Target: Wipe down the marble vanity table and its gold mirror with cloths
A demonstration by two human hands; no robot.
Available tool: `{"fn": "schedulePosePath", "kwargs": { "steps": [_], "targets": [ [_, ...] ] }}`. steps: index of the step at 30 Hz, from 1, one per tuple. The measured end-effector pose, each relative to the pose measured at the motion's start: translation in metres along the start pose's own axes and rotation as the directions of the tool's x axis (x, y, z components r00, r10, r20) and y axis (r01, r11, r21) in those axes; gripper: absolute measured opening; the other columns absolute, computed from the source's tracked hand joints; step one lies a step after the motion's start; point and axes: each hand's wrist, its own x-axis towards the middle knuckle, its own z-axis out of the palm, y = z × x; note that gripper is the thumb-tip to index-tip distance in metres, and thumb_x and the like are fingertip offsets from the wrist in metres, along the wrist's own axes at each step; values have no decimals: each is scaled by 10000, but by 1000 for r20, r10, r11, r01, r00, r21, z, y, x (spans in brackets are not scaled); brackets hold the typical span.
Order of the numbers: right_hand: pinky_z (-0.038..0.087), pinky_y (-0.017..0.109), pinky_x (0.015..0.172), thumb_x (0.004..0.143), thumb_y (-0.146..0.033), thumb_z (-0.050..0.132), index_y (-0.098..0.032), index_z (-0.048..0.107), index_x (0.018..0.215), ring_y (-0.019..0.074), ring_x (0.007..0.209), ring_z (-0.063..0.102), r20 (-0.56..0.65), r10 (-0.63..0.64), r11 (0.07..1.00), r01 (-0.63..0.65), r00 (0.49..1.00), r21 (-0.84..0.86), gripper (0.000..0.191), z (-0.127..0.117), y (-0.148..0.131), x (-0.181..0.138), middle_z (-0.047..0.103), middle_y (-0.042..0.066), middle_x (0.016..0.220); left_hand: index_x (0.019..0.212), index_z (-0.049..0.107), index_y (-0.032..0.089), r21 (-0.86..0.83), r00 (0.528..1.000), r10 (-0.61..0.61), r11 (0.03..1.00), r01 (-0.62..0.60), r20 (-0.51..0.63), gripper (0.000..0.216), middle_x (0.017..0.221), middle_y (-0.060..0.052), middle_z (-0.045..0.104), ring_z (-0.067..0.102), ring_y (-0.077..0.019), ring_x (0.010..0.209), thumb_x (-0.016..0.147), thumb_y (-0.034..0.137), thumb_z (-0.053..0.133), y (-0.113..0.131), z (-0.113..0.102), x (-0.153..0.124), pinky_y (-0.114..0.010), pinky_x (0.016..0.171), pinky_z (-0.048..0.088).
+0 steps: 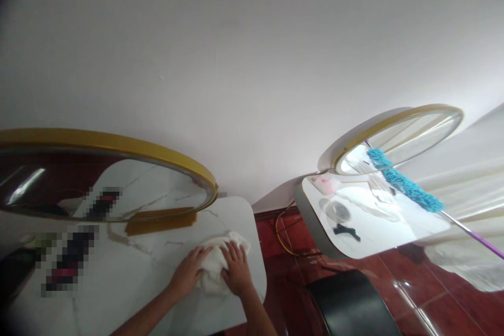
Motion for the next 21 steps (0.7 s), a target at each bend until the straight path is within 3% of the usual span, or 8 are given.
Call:
{"fn": "schedulePosePath", "kwargs": {
  "steps": [6,10,15,21],
  "targets": [
    [78,422,1130,825,-289,486,-307,221,1448,205,1397,105,-74,19,997,-25,997,-78,678,-23,17,77,194,-23,1518,1430,273,284,76,980,-106,990,120,-168,713,1400,-20,404,361,-184,1271,754,82,374,8,-31,63,-312,1049,286],
    [103,424,1121,829,-271,478,-293,235,1446,204,1395,119,-93,16,995,-25,995,-97,663,-32,30,114,219,-5,1511,1435,272,225,63,969,-123,988,139,-213,700,1408,-47,409,361,-189,1285,757,97,394,9,-43,97,-319,1080,250],
    [122,412,1116,826,-247,475,-286,229,1448,201,1393,124,-132,-18,995,5,991,-104,670,-41,41,135,224,0,1510,1430,289,193,30,950,-133,989,147,-281,678,1471,-65,324,286,-210,1347,768,113,414,10,-46,121,-330,1095,246],
    [147,408,1108,832,-245,476,-277,237,1445,204,1388,138,-136,-25,991,7,990,-132,659,-55,56,138,233,20,1506,1428,289,188,43,939,-69,995,89,-337,691,1454,-70,357,298,-229,1345,754,82,399,18,-42,137,-384,1113,235]
  ]
}}
